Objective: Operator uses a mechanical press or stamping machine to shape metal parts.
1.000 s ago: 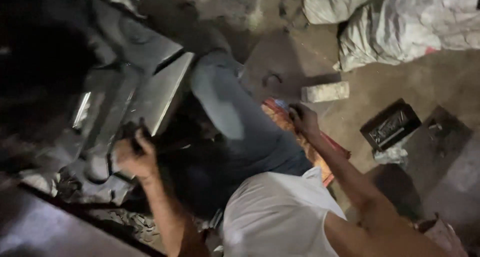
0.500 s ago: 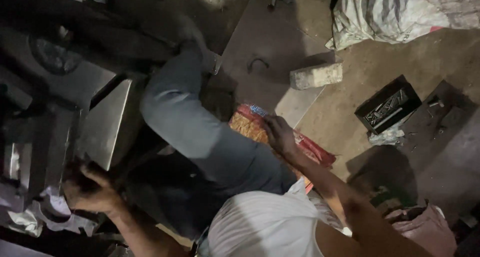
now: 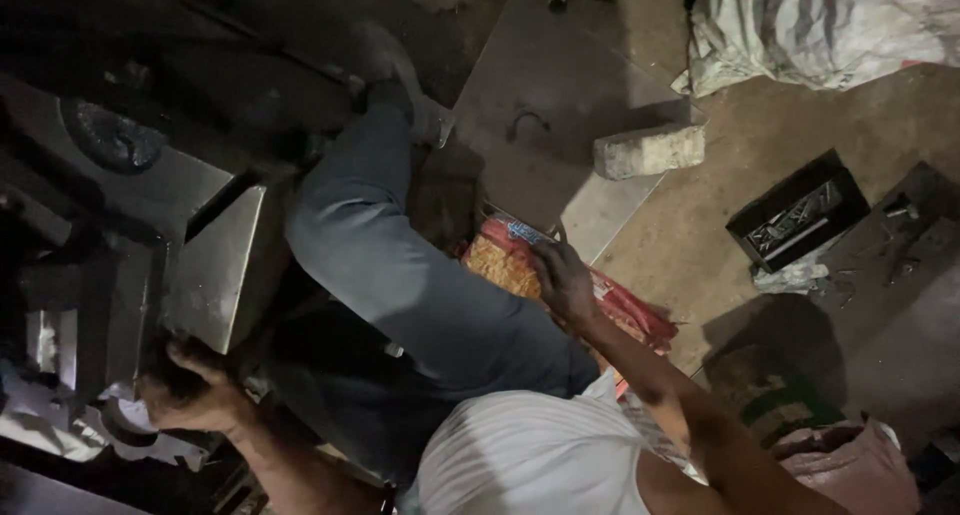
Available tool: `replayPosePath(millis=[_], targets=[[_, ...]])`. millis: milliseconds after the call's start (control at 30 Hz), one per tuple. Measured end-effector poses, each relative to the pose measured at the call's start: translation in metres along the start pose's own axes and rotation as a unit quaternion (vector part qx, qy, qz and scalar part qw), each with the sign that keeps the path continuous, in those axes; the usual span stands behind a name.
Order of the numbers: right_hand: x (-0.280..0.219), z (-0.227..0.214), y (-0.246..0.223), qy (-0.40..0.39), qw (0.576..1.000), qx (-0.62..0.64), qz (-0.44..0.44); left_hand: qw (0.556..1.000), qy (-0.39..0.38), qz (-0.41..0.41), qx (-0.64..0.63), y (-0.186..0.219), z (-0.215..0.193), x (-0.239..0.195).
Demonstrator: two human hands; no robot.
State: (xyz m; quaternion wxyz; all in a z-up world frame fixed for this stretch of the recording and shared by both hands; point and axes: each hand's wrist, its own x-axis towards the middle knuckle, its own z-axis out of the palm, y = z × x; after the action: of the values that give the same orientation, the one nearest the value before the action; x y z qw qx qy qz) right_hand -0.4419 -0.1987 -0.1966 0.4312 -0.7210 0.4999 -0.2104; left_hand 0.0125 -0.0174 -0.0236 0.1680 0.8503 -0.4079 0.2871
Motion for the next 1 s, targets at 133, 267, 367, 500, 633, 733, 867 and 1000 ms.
replayPosePath(millis=[133, 267, 367, 500, 633, 733, 867, 1000], targets=[[0.002, 0.000, 0.004, 0.006, 1.000, -0.002, -0.010, 1.000, -0.010, 0.011, 0.007, 0.012, -0.002, 0.006], [0.001, 0.007, 0.014, 0.023, 1.000, 0.004, -0.021, 0.999, -0.017, 0.030, 0.040, 0.004, -0.005, -0.001], [0.001, 0.007, 0.011, 0.045, 0.999, 0.019, 0.005, 1.000, 0.002, 0.030, 0.002, 0.020, -0.001, 0.013], [0.004, 0.002, 0.001, 0.047, 0.998, 0.043, 0.030, 0.999, -0.003, -0.004, 0.041, 0.003, -0.001, 0.000], [0.008, 0.000, -0.004, 0.046, 0.998, 0.046, 0.004, 1.000, -0.007, 0.009, -0.001, 0.020, -0.005, 0.009], [0.005, 0.004, 0.000, 0.045, 0.998, 0.040, 0.011, 1.000, 0.003, 0.001, -0.013, 0.050, -0.014, 0.026], [0.005, 0.004, -0.004, 0.050, 0.997, 0.039, 0.035, 0.999, -0.002, -0.002, -0.035, 0.072, -0.029, 0.037], [0.003, 0.001, -0.009, 0.049, 0.998, 0.035, 0.022, 0.999, 0.024, 0.018, -0.037, 0.033, -0.016, 0.013]])
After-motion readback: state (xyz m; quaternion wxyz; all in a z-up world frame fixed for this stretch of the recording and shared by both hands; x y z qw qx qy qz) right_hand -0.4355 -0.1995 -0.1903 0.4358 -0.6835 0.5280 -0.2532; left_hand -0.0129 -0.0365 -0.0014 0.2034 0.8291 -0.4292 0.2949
